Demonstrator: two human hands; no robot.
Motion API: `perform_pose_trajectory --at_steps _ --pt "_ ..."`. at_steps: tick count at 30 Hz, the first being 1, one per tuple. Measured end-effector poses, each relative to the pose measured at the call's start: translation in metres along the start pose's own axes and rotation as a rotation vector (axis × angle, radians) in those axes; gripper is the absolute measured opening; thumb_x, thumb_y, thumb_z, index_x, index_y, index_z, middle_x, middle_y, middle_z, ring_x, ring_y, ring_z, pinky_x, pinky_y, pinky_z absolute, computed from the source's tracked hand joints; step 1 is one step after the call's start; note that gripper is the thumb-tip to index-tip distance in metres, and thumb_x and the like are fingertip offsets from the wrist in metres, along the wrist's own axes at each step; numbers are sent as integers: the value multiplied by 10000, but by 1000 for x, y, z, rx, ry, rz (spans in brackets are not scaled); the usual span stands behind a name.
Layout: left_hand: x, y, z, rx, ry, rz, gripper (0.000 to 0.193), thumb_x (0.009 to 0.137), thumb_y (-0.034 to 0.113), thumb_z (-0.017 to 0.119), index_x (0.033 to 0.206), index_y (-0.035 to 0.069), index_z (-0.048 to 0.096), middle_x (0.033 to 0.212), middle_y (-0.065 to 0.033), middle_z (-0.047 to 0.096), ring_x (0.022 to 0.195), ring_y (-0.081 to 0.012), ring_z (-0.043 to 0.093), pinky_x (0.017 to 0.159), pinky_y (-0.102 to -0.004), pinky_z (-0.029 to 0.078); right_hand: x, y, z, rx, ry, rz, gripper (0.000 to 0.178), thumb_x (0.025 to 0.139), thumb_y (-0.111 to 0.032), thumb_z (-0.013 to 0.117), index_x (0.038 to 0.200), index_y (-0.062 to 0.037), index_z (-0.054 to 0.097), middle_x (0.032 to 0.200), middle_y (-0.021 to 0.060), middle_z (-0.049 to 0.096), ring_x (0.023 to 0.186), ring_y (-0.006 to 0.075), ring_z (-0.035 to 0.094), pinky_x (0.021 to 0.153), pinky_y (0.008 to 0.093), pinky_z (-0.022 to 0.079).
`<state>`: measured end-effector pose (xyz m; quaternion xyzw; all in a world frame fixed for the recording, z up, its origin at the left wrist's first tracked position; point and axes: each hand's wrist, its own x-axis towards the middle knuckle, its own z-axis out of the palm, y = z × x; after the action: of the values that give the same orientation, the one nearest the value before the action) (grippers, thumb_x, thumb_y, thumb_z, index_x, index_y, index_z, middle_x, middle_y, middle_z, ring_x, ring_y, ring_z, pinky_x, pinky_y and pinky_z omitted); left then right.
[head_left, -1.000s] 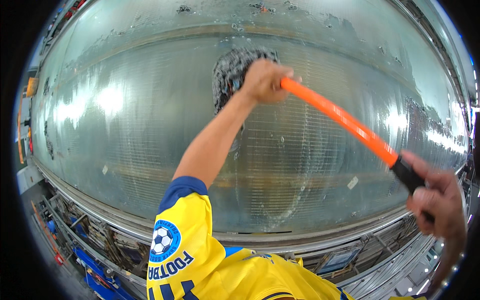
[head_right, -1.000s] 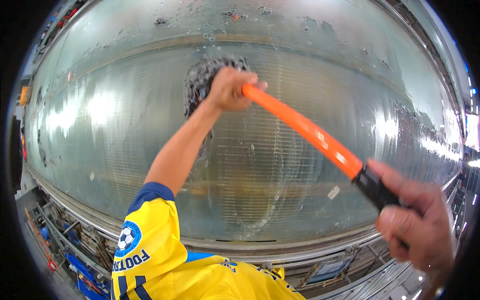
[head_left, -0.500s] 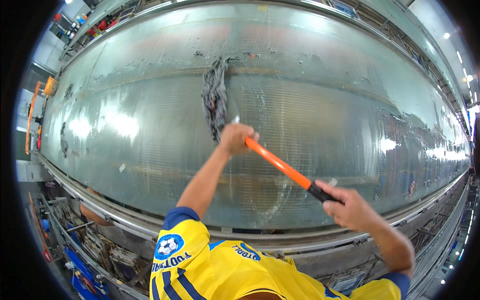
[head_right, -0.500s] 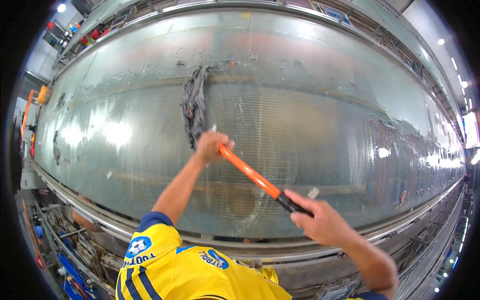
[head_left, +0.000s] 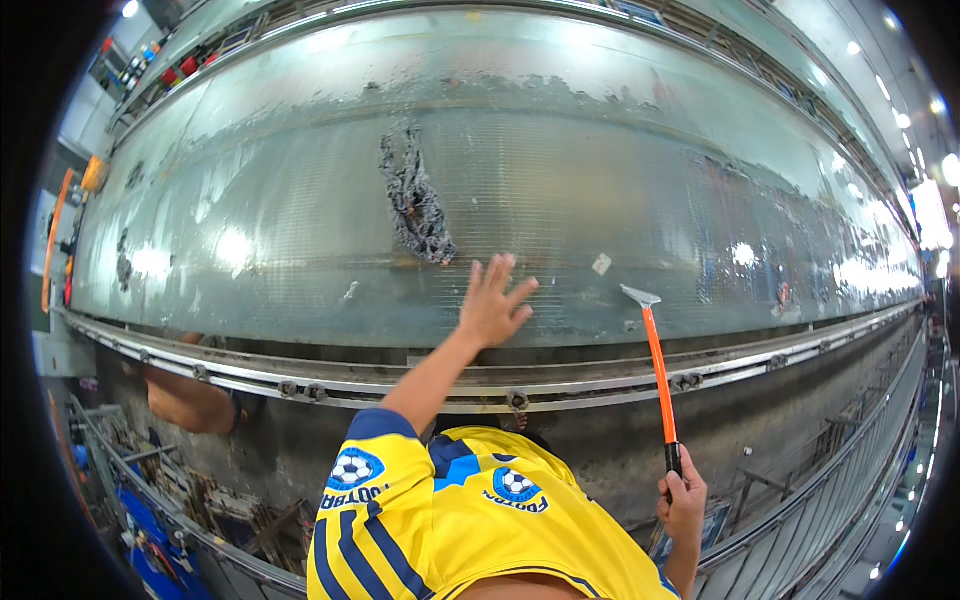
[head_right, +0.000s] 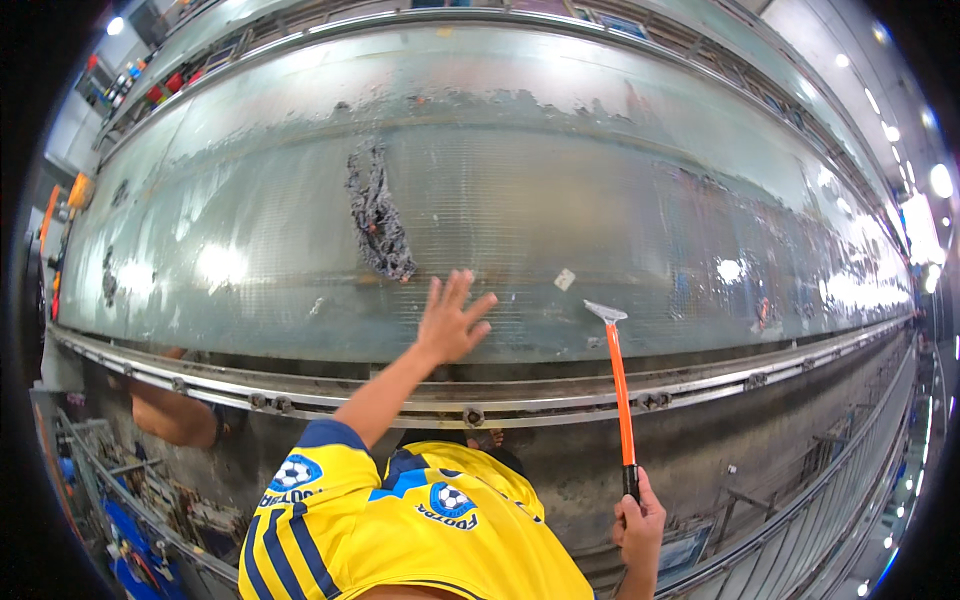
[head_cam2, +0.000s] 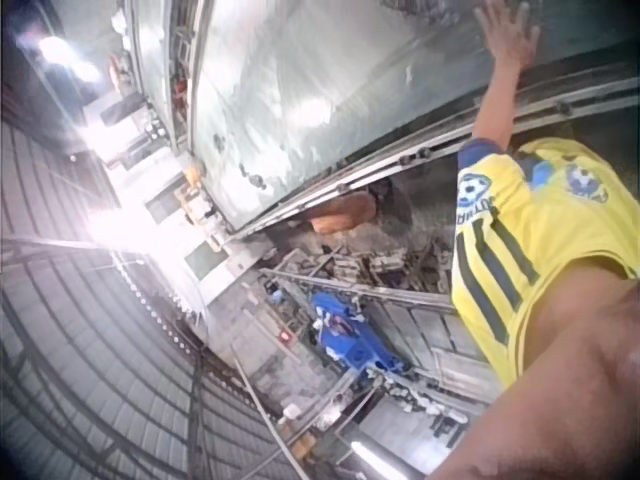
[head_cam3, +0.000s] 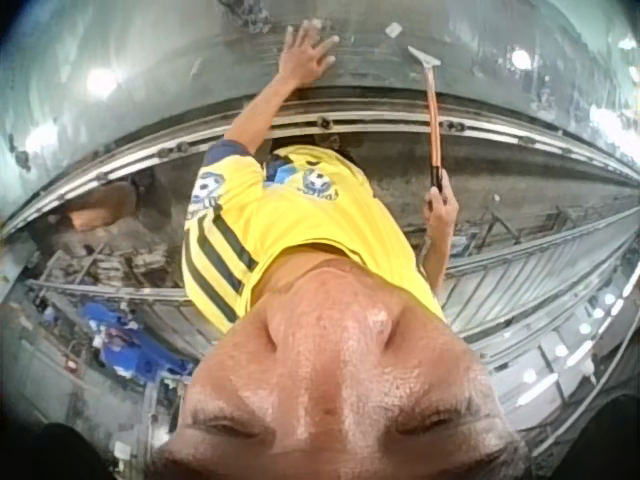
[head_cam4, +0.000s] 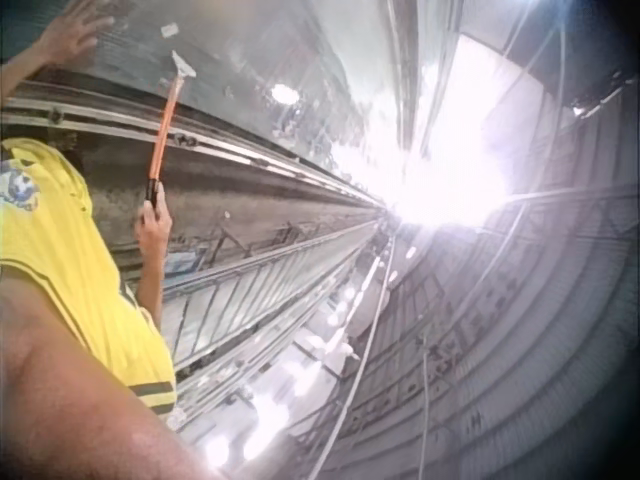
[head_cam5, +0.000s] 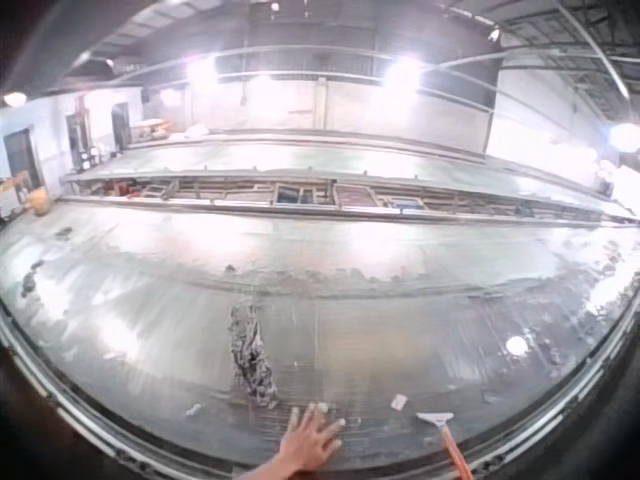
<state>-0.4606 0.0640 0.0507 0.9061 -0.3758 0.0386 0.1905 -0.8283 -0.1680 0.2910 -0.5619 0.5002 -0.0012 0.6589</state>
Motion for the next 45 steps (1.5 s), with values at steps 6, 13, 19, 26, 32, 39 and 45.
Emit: perform_pose_trajectory --at_steps 6,13,19,26,32,39,45 --pt "59 -153 -28 382 45 -365 516 1049 449 444 1539 288 459 1667 -122 300 1546 -364 242 1211 -681 133 -16 -42 -37 -260 -24 112 607 920 -2 626 1510 -12 486 673 12 552 461 46 406 395 228 290" --pt "-19 -345 -88 432 82 -826 529 1068 394 410 1567 217 417 1662 -32 332 1528 -369 282 1188 -707 169 7 -129 92 -529 -179 243 549 894 -25 680 1434 -10 587 668 3 570 519 47 452 457 238 338" --pt "-15 -333 -140 466 128 -852 616 967 338 587 1547 181 452 1630 -138 364 1524 -450 244 1198 -678 190 82 -181 245 -752 -340 -2 521 936 -104 658 1450 -59 585 675 -36 536 596 35 471 538 225 391" --pt "112 -211 -105 -98 219 137 525 843 196 736 1350 154 608 1462 -128 532 1417 -314 454 1197 -481 353 175 -207 350 -620 -429 -29 535 982 -179 663 1500 -123 541 729 -36 577 598 41 483 542 226 411" --pt "157 -216 -47 -456 61 377 124 753 103 786 860 154 749 804 -58 683 922 -304 670 860 -430 482 137 -177 320 -764 -518 -147 554 1009 -247 636 1537 -182 483 869 58 636 661 96 533 681 306 490" --pt "195 -227 -45 -144 215 332 364 882 167 733 618 58 507 694 -129 571 706 -355 538 729 -496 399 163 -109 347 -572 -514 -428 645 960 -238 579 1548 -46 393 1017 251 698 928 442 672 795 480 513" --pt "102 -114 -25 -166 -41 545 511 874 279 746 497 94 455 524 -133 498 543 -361 525 597 -492 382 96 -29 214 -451 -554 -369 705 918 -215 580 1584 -122 369 1010 235 698 889 356 684 804 408 527"
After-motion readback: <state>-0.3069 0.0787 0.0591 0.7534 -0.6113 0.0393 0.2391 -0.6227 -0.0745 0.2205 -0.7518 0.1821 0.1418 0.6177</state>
